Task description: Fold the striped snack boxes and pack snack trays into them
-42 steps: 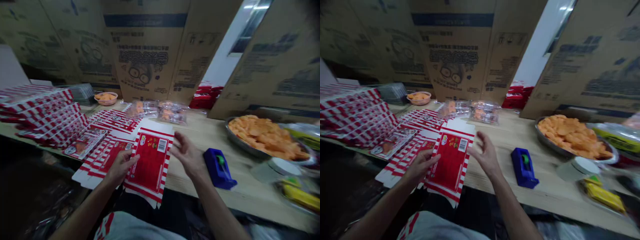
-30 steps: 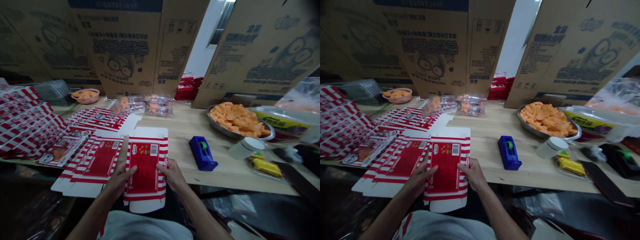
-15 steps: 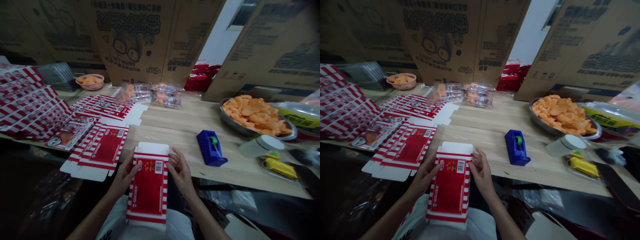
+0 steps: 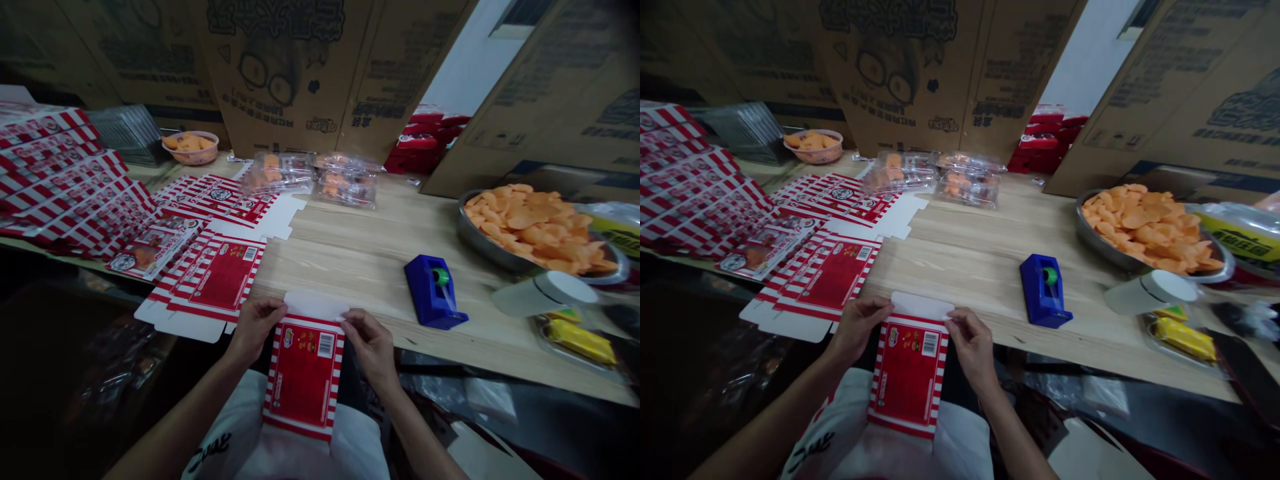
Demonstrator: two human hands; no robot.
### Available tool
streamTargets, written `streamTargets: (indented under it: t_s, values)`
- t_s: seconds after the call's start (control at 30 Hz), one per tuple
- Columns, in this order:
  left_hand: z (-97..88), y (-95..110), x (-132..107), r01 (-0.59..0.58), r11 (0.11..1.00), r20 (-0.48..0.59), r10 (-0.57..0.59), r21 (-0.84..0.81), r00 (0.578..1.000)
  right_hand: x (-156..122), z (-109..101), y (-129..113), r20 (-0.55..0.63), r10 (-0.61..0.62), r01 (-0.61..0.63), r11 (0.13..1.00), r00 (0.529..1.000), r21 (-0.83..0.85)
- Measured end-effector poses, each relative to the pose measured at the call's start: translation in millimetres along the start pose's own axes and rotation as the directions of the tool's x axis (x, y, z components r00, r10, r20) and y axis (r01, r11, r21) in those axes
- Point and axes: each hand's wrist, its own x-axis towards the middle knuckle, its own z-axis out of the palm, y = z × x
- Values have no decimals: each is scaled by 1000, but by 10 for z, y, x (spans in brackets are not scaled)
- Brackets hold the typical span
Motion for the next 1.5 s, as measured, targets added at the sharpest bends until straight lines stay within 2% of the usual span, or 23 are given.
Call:
streamTargets:
  t_s: [0.07, 0.17, 0.27, 0.33, 0.43, 0.5, 0.67, 0.73, 0.87, 0.93, 1.03, 1.13, 1.17, 1.23, 1.33, 1.43, 1.5]
  values:
    - [-28, 47, 29, -31, 999, 14, 30, 11, 999, -7, 26, -29, 0, 32, -32, 999, 999, 24]
    - [-128, 109, 81, -35, 992, 160, 16, 118, 987, -8, 43, -112, 123, -44, 51, 997, 991, -50]
    - [-269, 155, 109, -158, 939, 295, 64, 307, 953, -21, 40, -203, 235, -131, 158, 983, 963, -98]
    - [-353, 175, 95, -260, 884, 371, 109, 387, 922, -41, 42, -245, 275, -147, 184, 976, 950, -115]
    - [-419, 192, 33, -283, 852, 451, 62, 440, 890, -66, 68, -273, 288, -129, 178, 972, 949, -152]
    - [-415, 198, -9, -295, 833, 456, 59, 468, 888, -71, 95, -280, 279, -118, 173, 968, 953, -180]
    - [-344, 226, 1, -415, 742, 450, 171, 526, 877, -9, 103, -349, 286, -119, 201, 940, 951, -277]
    - [-325, 247, 53, -400, 758, 461, 149, 515, 875, 47, 82, -408, 295, -92, 181, 940, 951, -290]
    - [-315, 273, 182, -283, 856, 511, 26, 433, 859, 137, 61, -511, 283, -27, 120, 941, 959, -316]
    - [-324, 266, 216, -277, 864, 530, 14, 420, 848, 128, 71, -516, 282, -27, 120, 940, 959, -319]
    - [-342, 240, 197, -369, 814, 553, 71, 448, 830, 49, 94, -461, 285, -92, 171, 949, 954, -265]
    - [-334, 224, 124, -466, 736, 548, 156, 491, 822, -18, 106, -394, 239, -157, 206, 960, 958, -192]
    - [-321, 224, 102, -483, 719, 538, 180, 499, 824, -21, 106, -383, 219, -134, 173, 971, 966, -167]
    - [-284, 229, 75, -483, 719, 523, 195, 499, 830, 6, 103, -383, 212, -12, 35, 994, 977, -106]
    - [-231, 232, 70, -466, 732, 515, 183, 498, 837, 70, 106, -410, 218, 145, -134, 989, 965, -64]
    - [-213, 232, 81, -500, 696, 523, 207, 516, 827, 91, 127, -424, 164, 131, -111, 986, 978, -127]
    - [-215, 249, 99, -489, 705, 531, 186, 514, 827, 92, 142, -417, 156, 118, -97, 986, 981, -137]
